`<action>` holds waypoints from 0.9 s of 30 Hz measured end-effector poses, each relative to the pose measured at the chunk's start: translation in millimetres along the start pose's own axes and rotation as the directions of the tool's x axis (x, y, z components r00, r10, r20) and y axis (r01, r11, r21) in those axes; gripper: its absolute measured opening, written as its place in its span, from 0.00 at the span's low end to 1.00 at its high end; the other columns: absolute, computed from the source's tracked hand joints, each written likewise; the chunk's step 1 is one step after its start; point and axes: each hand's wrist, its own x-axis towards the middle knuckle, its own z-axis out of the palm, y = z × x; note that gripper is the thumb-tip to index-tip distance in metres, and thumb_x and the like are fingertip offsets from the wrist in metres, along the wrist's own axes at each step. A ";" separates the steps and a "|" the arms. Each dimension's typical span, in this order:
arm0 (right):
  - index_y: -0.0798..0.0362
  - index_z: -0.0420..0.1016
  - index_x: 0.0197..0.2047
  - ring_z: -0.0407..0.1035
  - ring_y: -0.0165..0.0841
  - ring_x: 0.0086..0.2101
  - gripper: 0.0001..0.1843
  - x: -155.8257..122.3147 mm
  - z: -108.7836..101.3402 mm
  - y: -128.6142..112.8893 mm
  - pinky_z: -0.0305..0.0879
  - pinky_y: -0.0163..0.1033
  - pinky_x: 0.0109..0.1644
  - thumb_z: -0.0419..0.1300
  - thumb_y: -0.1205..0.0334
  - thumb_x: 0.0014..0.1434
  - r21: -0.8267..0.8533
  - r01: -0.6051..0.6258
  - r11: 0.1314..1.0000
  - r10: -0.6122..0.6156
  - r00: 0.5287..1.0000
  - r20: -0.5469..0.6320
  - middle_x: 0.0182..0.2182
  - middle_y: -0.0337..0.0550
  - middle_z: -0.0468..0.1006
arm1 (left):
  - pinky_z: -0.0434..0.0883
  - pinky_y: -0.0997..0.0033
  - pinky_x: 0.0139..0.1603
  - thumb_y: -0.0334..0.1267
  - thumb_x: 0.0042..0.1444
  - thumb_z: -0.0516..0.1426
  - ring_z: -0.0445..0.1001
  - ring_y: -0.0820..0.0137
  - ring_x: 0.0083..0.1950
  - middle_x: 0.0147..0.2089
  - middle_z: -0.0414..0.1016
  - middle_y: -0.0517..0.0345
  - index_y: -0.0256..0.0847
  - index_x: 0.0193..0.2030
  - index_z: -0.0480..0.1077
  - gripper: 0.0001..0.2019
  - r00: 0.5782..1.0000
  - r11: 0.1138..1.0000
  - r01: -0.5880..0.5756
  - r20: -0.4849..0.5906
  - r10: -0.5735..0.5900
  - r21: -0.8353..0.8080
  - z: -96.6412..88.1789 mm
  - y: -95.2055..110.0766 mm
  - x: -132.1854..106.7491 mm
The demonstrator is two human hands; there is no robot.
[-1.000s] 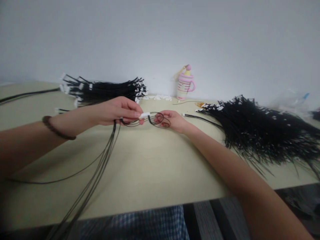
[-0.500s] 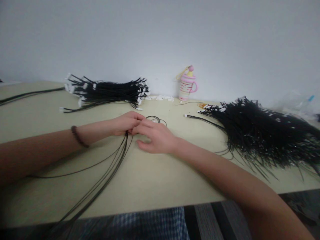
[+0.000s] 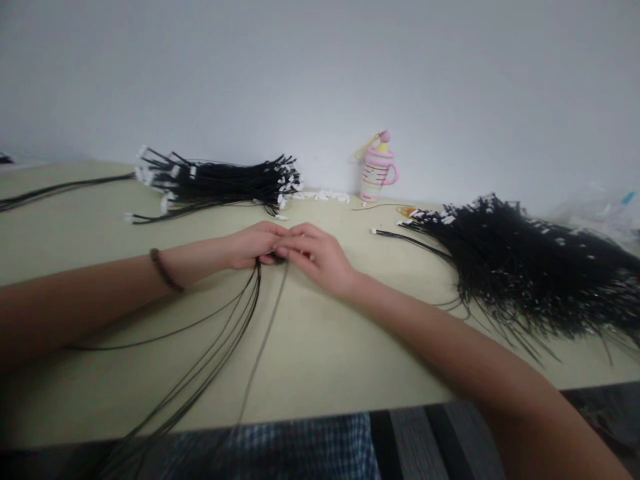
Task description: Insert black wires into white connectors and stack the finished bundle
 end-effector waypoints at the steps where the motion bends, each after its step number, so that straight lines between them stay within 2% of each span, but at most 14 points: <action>1: 0.55 0.74 0.34 0.69 0.28 0.34 0.08 5.1 -6.9 4.9 0.66 0.34 0.36 0.55 0.62 0.59 0.133 -0.146 0.980 0.163 0.979 -0.126 0.35 0.44 0.74 | 0.44 0.79 0.15 0.28 0.40 0.56 0.55 0.81 0.17 0.22 0.67 0.57 0.34 0.21 0.70 0.02 1.000 1.000 0.006 -0.013 -0.006 0.008 -0.3 0.3 0.8; 2: 0.55 0.73 0.33 0.67 0.25 0.28 0.08 10.1 -15.6 11.3 0.64 0.31 0.30 0.55 0.61 0.59 0.287 -0.294 0.912 0.362 0.905 -0.224 0.32 0.42 0.74 | 0.44 0.79 0.15 0.29 0.40 0.57 0.56 0.81 0.18 0.24 0.69 0.54 0.34 0.22 0.71 0.02 1.000 1.000 0.015 -0.024 -0.015 0.016 -0.7 0.5 1.7; 3: 0.56 0.71 0.32 0.65 0.22 0.24 0.08 14.3 -25.6 19.1 0.62 0.29 0.26 0.54 0.62 0.59 0.452 -0.378 0.808 0.534 0.794 -0.291 0.30 0.41 0.73 | 0.45 0.78 0.15 0.29 0.40 0.57 0.57 0.80 0.19 0.26 0.71 0.52 0.33 0.22 0.71 0.02 0.999 0.999 0.025 -0.035 -0.024 0.021 -1.1 0.7 2.4; 5: 0.56 0.69 0.29 0.63 0.19 0.22 0.06 18.9 -47.6 37.5 0.60 0.26 0.24 0.54 0.68 0.58 0.649 -0.435 0.624 0.747 0.576 -0.332 0.28 0.38 0.72 | 0.45 0.78 0.15 0.29 0.40 0.57 0.58 0.80 0.20 0.28 0.72 0.49 0.33 0.22 0.72 0.02 0.998 0.999 0.040 -0.048 -0.039 0.018 -2.0 1.3 3.2; 6: 0.56 0.68 0.28 0.61 0.18 0.21 0.07 18.8 -58.1 47.0 0.58 0.24 0.23 0.53 0.70 0.57 0.659 -0.447 0.605 0.773 0.527 -0.352 0.25 0.37 0.71 | 0.45 0.78 0.15 0.29 0.41 0.57 0.58 0.80 0.20 0.28 0.73 0.49 0.33 0.22 0.72 0.03 0.998 0.999 0.044 -0.048 -0.044 0.011 -2.5 1.7 3.2; 8: 0.56 0.64 0.24 0.57 0.18 0.18 0.09 14.8 -74.6 64.3 0.53 0.23 0.19 0.53 0.74 0.55 0.658 -0.484 0.577 0.807 0.464 -0.366 0.20 0.34 0.66 | 0.46 0.78 0.15 0.28 0.41 0.58 0.57 0.80 0.20 0.30 0.73 0.49 0.33 0.22 0.73 0.03 0.997 0.998 0.056 -0.051 -0.056 -0.001 -3.3 2.8 2.6; 11: 0.55 0.60 0.22 0.54 0.18 0.16 0.10 5.5 -83.6 80.4 0.50 0.24 0.17 0.54 0.74 0.53 0.613 -0.526 0.589 0.806 0.432 -0.403 0.18 0.33 0.63 | 0.46 0.77 0.16 0.27 0.41 0.58 0.55 0.81 0.19 0.29 0.73 0.50 0.33 0.20 0.71 0.03 0.996 0.997 0.072 -0.059 -0.073 -0.026 -4.2 4.5 1.2; 13: 0.54 0.61 0.23 0.54 0.19 0.15 0.08 1.4 -79.2 82.5 0.50 0.25 0.17 0.54 0.72 0.52 0.564 -0.550 0.616 0.788 0.447 -0.424 0.18 0.33 0.63 | 0.46 0.77 0.16 0.27 0.41 0.57 0.56 0.81 0.19 0.28 0.72 0.51 0.34 0.19 0.70 0.04 0.995 0.996 0.076 -0.062 -0.079 -0.038 -4.8 4.8 0.8; 15: 0.54 0.63 0.24 0.52 0.20 0.14 0.06 -0.1 -68.5 77.3 0.47 0.28 0.17 0.52 0.69 0.52 0.492 -0.578 0.651 0.759 0.488 -0.431 0.16 0.33 0.63 | 0.46 0.77 0.16 0.27 0.42 0.57 0.56 0.81 0.19 0.29 0.72 0.51 0.34 0.20 0.71 0.04 0.994 0.996 0.084 -0.061 -0.086 -0.042 -5.6 3.7 1.6; 17: 0.54 0.65 0.23 0.51 0.21 0.14 0.07 -0.6 -54.0 65.6 0.45 0.30 0.17 0.51 0.67 0.51 0.390 -0.594 0.704 0.710 0.559 -0.429 0.14 0.32 0.60 | 0.45 0.77 0.16 0.28 0.43 0.58 0.56 0.81 0.20 0.29 0.72 0.50 0.33 0.21 0.71 0.04 0.993 0.994 0.087 -0.072 -0.092 -0.069 -6.6 1.7 3.5; 19: 0.54 0.65 0.20 0.52 0.23 0.14 0.09 -1.9 -38.2 50.1 0.44 0.31 0.18 0.51 0.66 0.50 0.260 -0.581 0.771 0.634 0.660 -0.404 0.12 0.32 0.59 | 0.44 0.78 0.16 0.29 0.44 0.58 0.55 0.81 0.19 0.29 0.71 0.50 0.33 0.22 0.71 0.04 0.991 0.992 0.077 -0.097 -0.087 -0.105 -7.8 -0.5 6.2; 22: 0.55 0.64 0.16 0.54 0.24 0.17 0.11 -6.6 -18.4 28.4 0.46 0.32 0.22 0.52 0.65 0.47 0.062 -0.513 0.856 0.505 0.807 -0.304 0.12 0.33 0.59 | 0.44 0.78 0.15 0.28 0.44 0.57 0.56 0.81 0.20 0.29 0.71 0.50 0.31 0.23 0.71 0.03 0.988 0.985 0.066 -0.127 -0.087 -0.158 -9.3 -2.4 9.6; 24: 0.55 0.62 0.14 0.53 0.24 0.18 0.12 -10.4 -10.6 20.3 0.46 0.33 0.24 0.53 0.64 0.46 -0.042 -0.460 0.887 0.439 0.868 -0.233 0.12 0.33 0.58 | 0.45 0.78 0.14 0.27 0.44 0.57 0.56 0.81 0.20 0.28 0.71 0.50 0.31 0.23 0.71 0.03 0.987 0.980 0.078 -0.128 -0.102 -0.184 -9.6 -2.3 10.1; 27: 0.54 0.59 0.13 0.50 0.23 0.18 0.13 -14.4 -6.5 18.8 0.45 0.33 0.25 0.53 0.64 0.46 -0.189 -0.400 0.897 0.372 0.913 -0.167 0.12 0.33 0.56 | 0.46 0.79 0.14 0.27 0.45 0.57 0.57 0.81 0.20 0.27 0.70 0.52 0.30 0.23 0.71 0.03 0.985 0.979 0.083 -0.136 -0.109 -0.188 -8.9 -0.7 8.0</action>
